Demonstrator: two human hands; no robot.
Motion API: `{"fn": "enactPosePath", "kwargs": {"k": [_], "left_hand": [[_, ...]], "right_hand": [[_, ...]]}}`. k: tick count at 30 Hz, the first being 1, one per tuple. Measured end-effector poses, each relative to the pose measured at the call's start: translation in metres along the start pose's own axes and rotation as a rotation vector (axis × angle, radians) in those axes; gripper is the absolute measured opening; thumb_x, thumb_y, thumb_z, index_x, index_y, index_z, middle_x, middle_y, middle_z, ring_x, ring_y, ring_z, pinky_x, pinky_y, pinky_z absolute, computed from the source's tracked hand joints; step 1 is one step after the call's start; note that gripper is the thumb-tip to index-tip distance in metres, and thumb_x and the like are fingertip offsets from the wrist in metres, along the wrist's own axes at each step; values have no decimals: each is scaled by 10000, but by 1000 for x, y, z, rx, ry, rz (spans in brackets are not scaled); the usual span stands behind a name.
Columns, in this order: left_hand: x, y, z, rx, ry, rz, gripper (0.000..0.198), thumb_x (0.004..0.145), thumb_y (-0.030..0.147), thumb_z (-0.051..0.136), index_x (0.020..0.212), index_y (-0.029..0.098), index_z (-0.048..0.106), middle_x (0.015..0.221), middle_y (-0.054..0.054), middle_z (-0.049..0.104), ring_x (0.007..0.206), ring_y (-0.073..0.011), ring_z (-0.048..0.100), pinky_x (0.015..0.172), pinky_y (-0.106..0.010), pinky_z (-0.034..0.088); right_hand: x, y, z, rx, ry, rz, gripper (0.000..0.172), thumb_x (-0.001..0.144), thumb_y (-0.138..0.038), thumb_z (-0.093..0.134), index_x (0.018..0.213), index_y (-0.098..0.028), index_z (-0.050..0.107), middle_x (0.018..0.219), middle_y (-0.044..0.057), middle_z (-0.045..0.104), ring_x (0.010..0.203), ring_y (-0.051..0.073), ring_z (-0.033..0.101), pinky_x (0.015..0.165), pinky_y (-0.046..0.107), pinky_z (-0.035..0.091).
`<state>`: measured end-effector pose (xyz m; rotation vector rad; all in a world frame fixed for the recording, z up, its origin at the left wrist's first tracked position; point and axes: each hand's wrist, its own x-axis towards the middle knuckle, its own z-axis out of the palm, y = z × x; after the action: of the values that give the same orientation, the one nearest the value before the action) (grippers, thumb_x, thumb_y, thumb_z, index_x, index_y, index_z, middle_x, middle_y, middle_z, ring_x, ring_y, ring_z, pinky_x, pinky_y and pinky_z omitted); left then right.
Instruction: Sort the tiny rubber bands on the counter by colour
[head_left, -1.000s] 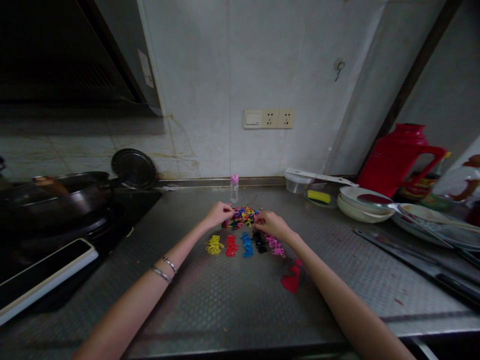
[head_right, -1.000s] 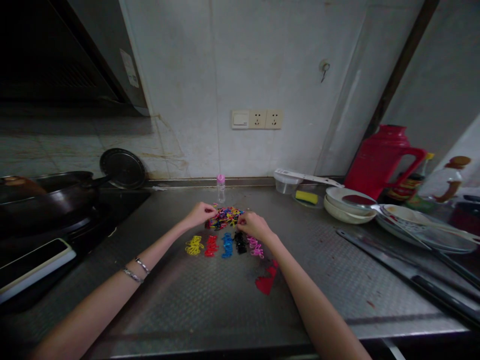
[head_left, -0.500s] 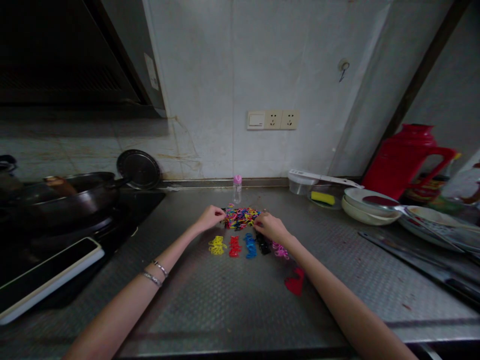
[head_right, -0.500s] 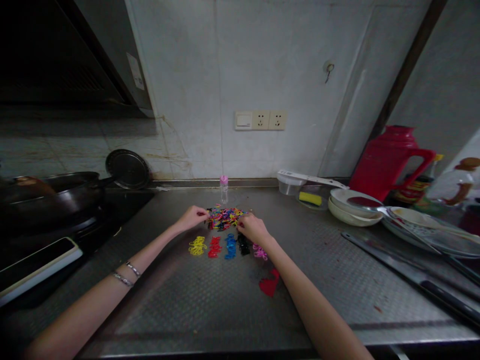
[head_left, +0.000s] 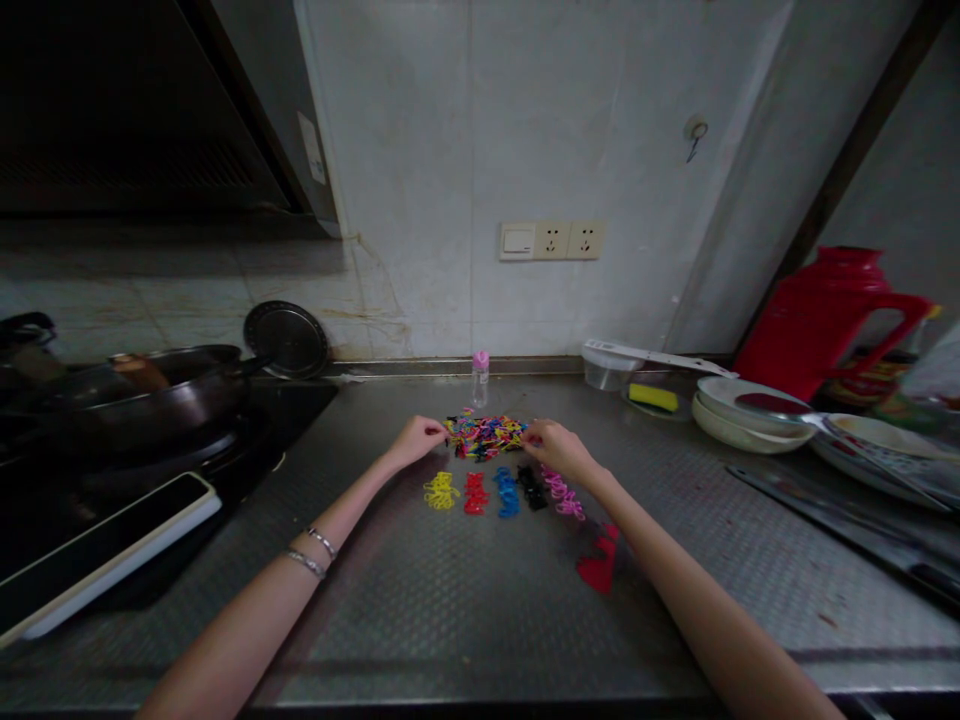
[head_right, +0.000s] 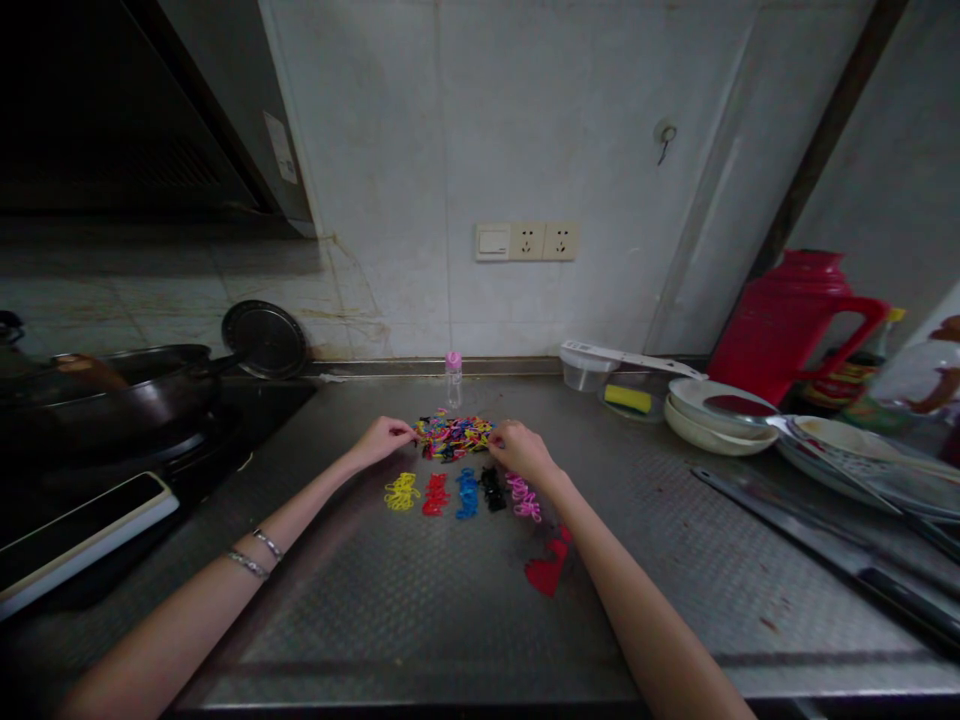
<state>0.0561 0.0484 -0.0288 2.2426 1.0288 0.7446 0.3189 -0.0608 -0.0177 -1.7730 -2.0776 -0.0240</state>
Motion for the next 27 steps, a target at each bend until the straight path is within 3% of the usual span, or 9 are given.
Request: {"fn": "enactPosePath", "kwargs": {"k": [14, 18, 27], "left_hand": [[0, -4, -1, -15, 6, -22, 276, 715, 286, 481, 772, 119, 694, 752, -54, 684, 705, -161, 599, 658, -235, 429], [0, -5, -2, -22, 9, -28, 280, 712, 294, 487, 764, 110, 692, 742, -57, 683, 691, -157, 595, 650, -233, 426], [1, -11, -1, 12, 15, 7, 310, 707, 311, 485, 753, 83, 690, 698, -64, 673, 647, -144, 575, 633, -226, 418]], "right_hand": [[4, 7, -3, 220, 116, 4, 217, 761, -306, 505, 793, -172, 672, 790, 49, 645, 699, 138, 562, 656, 228, 411], [10, -15, 0, 266, 87, -95, 195, 761, -278, 510, 772, -162, 666, 757, 41, 641, 677, 128, 555, 631, 217, 402], [22, -90, 22, 297, -81, -407, 175, 742, -167, 493, 786, -179, 662, 800, 23, 657, 751, 122, 570, 700, 204, 402]]}}
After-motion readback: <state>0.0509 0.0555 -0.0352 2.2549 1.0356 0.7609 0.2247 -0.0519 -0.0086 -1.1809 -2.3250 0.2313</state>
